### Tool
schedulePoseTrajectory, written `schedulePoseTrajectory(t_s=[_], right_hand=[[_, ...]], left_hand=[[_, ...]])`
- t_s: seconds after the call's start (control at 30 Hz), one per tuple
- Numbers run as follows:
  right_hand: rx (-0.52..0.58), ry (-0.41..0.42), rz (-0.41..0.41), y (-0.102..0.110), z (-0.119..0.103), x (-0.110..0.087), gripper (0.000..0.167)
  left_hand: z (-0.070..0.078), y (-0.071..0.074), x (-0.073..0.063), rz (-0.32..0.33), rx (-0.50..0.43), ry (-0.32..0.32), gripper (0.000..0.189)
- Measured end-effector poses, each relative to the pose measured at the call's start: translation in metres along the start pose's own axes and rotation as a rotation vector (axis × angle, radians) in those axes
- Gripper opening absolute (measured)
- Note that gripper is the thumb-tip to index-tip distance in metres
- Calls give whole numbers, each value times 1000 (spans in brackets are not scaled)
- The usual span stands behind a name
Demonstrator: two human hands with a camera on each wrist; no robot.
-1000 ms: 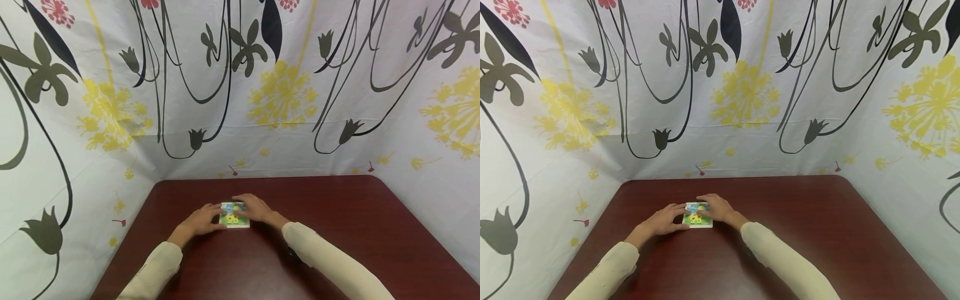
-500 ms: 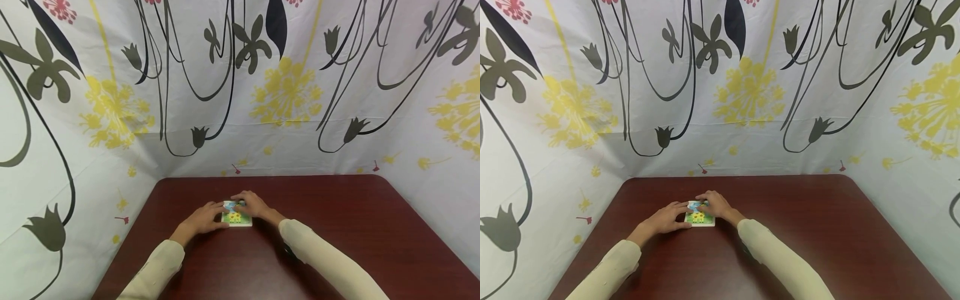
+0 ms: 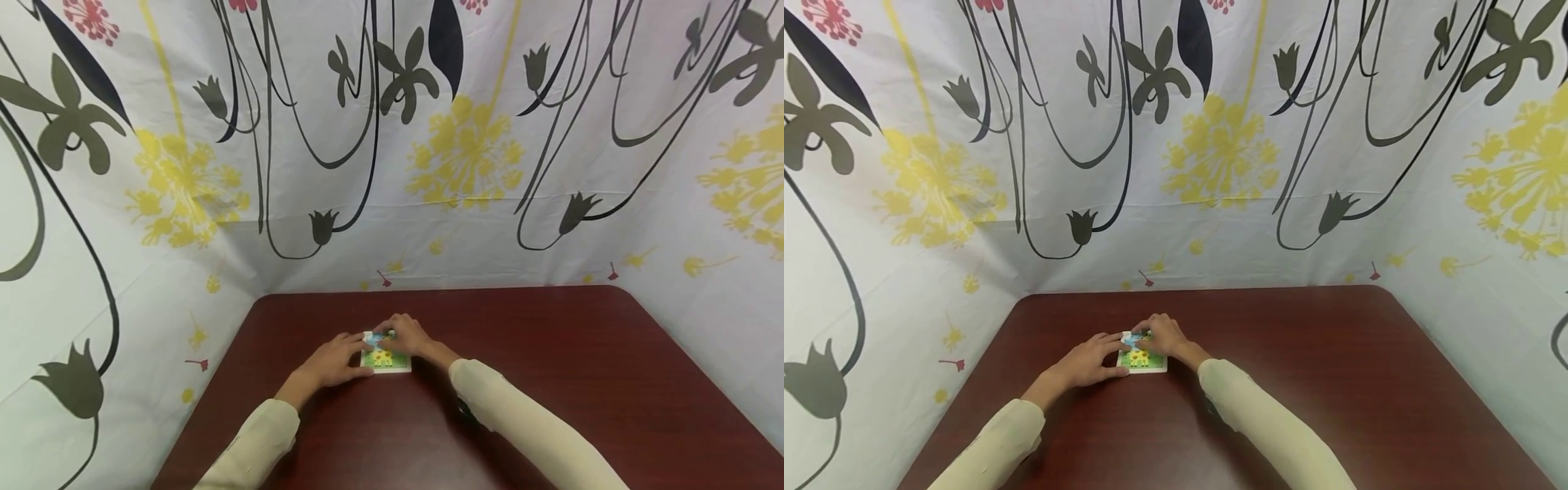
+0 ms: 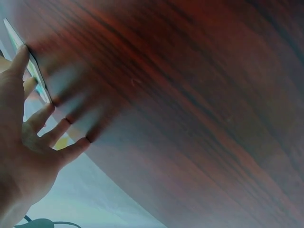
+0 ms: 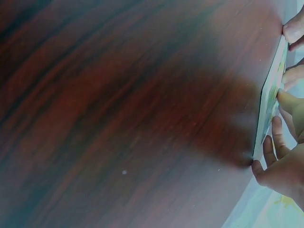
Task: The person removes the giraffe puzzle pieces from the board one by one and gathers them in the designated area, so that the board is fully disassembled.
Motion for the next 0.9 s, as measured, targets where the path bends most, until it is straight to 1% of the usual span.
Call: schedulePoseTrajectory(t_s=[0.17,0.27,0.5,0.6,0.77,0.9], right_hand=[[-7,-1,-12,0,-4,0,27],[-11,9,-3,1,-4,1,26],[-3,-36,-3,-2,1,2,27],[7,-37,12,-2,1,2,26],[7,-6,45,-1,-1,2,25],[66,13,69,-1,-3,1,21]], left_hand=[[2,1,-2,8,-9,-15,53],[3,2,-1,7,-16,-15,52],[2,2,1,5,-15,4,52],[2,1,1,9,-12,5,53],[2,1,0,14,-19,-4,53],[2,1,0,14,-31,-7,50]])
Point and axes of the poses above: each hand's wrist, its own x-axis towards the middle knuckle, its own y-axis out of the back of the hand, z = x × y, the point moved 6 cm from there along x, towards the middle knuckle, and after that the axes turned 7 degrees about y, right-handed, at the moved point
